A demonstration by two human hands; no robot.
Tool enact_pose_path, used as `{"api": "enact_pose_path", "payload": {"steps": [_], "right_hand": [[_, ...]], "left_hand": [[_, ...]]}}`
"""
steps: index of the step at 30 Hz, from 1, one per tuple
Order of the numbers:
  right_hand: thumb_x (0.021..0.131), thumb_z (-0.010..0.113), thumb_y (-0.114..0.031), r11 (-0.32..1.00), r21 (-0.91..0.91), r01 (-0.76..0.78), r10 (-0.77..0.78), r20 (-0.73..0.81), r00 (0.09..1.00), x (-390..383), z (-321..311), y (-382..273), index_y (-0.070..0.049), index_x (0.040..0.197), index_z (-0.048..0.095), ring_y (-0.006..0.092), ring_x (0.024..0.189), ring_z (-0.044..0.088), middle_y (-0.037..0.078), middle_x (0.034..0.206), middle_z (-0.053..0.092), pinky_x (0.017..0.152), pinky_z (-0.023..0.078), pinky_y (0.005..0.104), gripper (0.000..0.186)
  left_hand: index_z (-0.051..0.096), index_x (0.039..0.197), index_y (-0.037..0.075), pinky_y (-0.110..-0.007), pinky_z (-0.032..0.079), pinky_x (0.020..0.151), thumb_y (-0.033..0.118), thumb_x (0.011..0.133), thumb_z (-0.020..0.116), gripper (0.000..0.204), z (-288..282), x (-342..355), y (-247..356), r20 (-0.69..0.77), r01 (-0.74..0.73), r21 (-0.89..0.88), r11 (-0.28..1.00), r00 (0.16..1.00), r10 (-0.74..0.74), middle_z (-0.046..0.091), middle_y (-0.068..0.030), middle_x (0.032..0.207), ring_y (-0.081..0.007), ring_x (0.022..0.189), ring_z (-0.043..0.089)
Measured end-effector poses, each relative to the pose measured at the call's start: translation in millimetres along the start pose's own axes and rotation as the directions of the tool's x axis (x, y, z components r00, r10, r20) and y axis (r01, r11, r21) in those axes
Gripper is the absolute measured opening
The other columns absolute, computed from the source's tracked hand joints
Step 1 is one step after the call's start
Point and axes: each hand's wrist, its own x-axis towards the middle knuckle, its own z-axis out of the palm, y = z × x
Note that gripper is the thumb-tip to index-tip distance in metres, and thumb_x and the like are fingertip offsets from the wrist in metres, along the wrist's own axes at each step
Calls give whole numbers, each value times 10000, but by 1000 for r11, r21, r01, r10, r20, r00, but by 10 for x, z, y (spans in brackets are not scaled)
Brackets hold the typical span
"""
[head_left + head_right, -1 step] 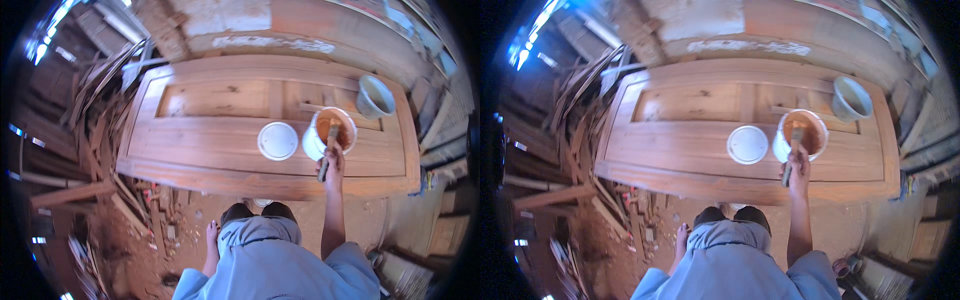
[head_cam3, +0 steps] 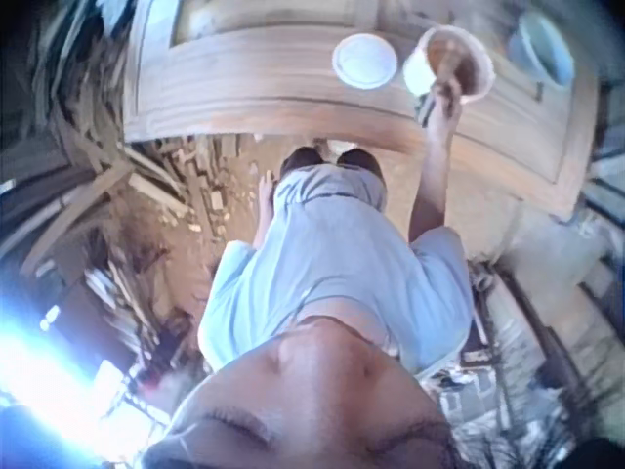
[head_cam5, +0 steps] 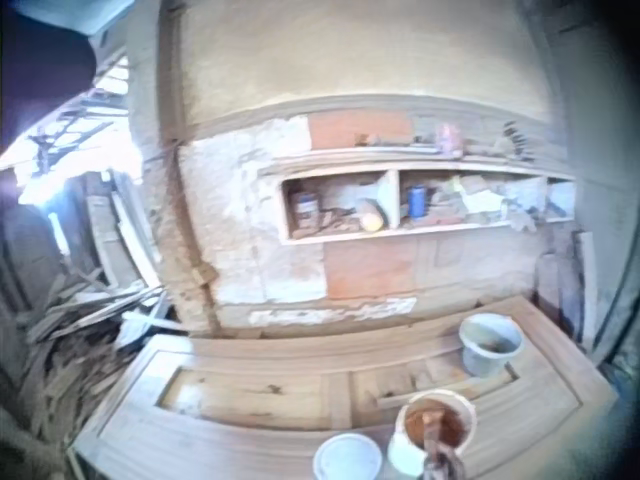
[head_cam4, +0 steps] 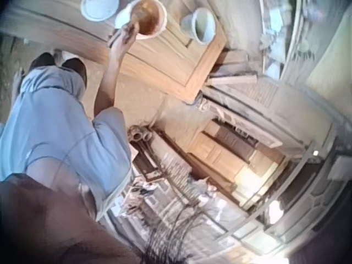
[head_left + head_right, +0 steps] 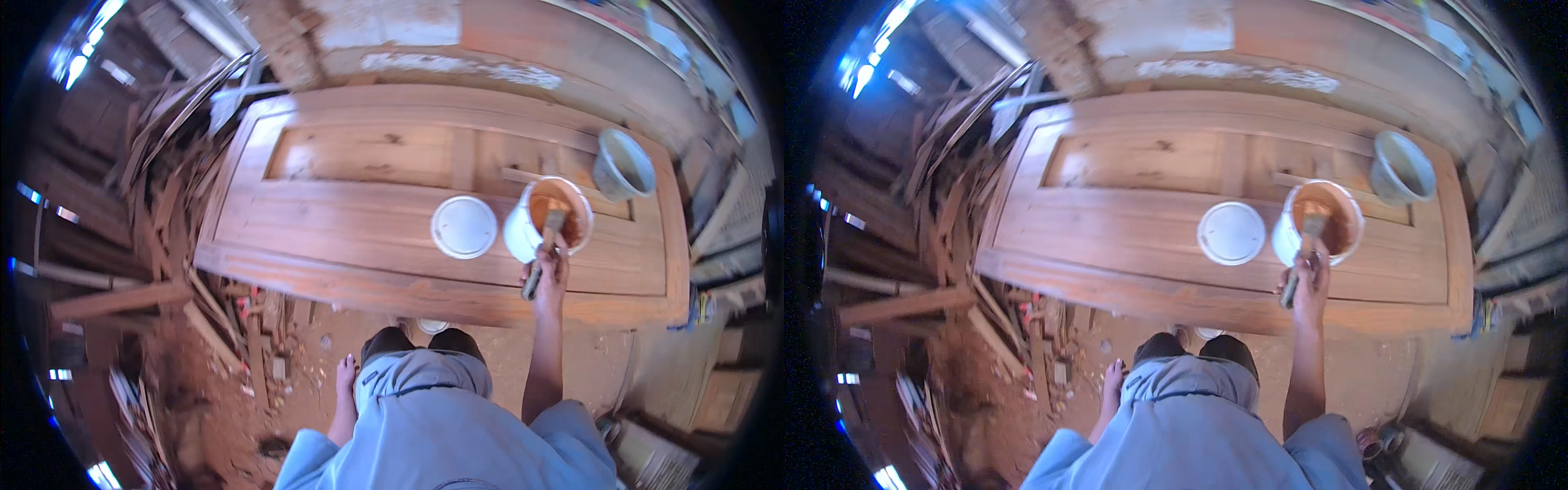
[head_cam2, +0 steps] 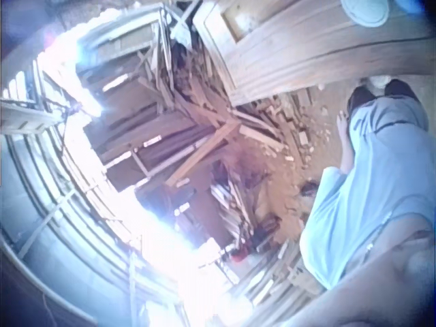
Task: The person applies a liquid finish to a wooden door using a brush, alternating between dipping the brush into a bucket and spreading the liquid along the door's frame and panels.
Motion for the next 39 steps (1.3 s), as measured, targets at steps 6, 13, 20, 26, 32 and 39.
{"api": "enact_pose_path", "payload": {"steps": [6, 13, 20, 26, 32, 39], "right_hand": [[945, 582, -194, 975, 116, -188, 193, -36, 981, -771, 486, 266, -169, 1398, 403, 101, 615, 516, 17, 1000, 563, 478, 455, 249, 488], [1023, 459, -399, 794, 389, -467, 482, 66, 874, -1581, 1417, 966, -155, 1131, 469, 79, 575, 415, -32, 801, 430, 481, 427, 260, 267], [1040, 394, -423, 598, 628, -498, 520, 170, 837, -2342, 3179, 2155, -80, 1025, 465, 79, 405, 338, 7, 753, 385, 293, 366, 235, 351], [1042, 386, -423, 259, 683, -683, 698, 357, 621, -2794, 4853, 2554, -12, 912, 394, 101, 398, 359, 55, 782, 381, 302, 396, 259, 431], [1012, 472, -435, 247, 612, -751, 681, 441, 584, -3067, 5601, 2800, 0, 947, 424, 103, 403, 405, 39, 757, 400, 318, 425, 259, 443], [1010, 506, -354, 745, -118, -656, 664, 216, 715, -2989, 6781, 3173, -166, 1462, 360, 110, 457, 469, 28, 720, 449, 395, 446, 249, 512]], "left_hand": [[615, 1020, -38, -323, 509, 641, 454, 973, 530, 502, -934, 524, -22, -113, -6, 255, 967, 993, 36, 661, -140, 873, -201, 732, 647], [631, 989, -36, -400, 491, 794, 370, 977, 543, 415, -2231, 1660, 760, -564, -207, 156, 966, 784, 259, 669, -233, 919, -311, 879, 652], [615, 1066, -39, -400, 480, 825, 340, 999, 514, 399, -4762, 3487, 2597, -694, -425, 456, 782, 380, 612, 653, -221, 983, -341, 919, 629], [598, 1151, -31, -366, 477, 885, 336, 995, 532, 405, -5214, 4408, 3801, -392, -652, 396, 646, 516, 761, 648, -185, 1083, -289, 998, 623], [580, 1167, -40, -398, 499, 866, 326, 971, 570, 415, -5082, 5199, 4212, -152, -739, 422, 526, 514, 844, 633, -232, 1093, -348, 998, 630], [500, 1258, -66, -452, 449, 956, 391, 975, 534, 538, -4833, 5757, 4310, -31, -721, 430, 543, 590, 807, 574, -282, 1219, -409, 1136, 562]]}}
